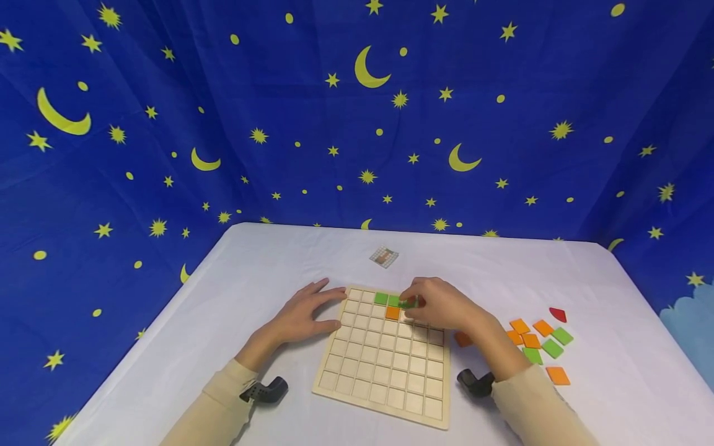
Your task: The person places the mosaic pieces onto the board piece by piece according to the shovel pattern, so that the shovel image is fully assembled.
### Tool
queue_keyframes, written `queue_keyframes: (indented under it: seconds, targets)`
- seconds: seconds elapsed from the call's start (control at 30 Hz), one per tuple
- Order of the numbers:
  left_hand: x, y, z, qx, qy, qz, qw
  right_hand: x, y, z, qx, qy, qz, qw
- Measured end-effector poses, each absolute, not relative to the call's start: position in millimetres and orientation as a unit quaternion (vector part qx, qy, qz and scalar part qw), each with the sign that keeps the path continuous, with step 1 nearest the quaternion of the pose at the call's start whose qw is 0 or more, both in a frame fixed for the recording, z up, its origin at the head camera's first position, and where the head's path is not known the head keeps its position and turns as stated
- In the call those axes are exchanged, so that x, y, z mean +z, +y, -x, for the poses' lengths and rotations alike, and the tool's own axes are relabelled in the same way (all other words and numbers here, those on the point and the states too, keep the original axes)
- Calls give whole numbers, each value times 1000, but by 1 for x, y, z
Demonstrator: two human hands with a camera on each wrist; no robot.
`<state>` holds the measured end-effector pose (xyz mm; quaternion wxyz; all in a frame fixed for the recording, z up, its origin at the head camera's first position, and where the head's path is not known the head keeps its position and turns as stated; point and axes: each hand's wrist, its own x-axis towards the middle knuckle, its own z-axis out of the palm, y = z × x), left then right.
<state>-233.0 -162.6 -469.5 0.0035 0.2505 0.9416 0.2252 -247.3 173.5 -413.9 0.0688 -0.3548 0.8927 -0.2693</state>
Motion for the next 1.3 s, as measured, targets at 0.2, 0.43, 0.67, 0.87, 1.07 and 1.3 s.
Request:
queue_keyframes:
  seconds: [0.2,0.43,0.67,0.87,1.07,1.3]
  targets:
    - [-469,-163,233,228,941,-251,5,-417,191,243,-267,895,349,79]
    - [-471,-164,232,228,940,-254,6,-423,209,235,-264,904,324,88]
    - [-471,-162,233,228,939,-257,4,-425,229,229,-280,909,293,94]
    - [-469,-162,234,225,940,-257,3,-422,245,224,-295,907,280,106]
    - [-469,-163,234,229,939,-255,5,-424,260,227,-313,898,270,151]
    - [-471,-163,234,226,941,-253,5,-430,275,230,-352,873,261,216]
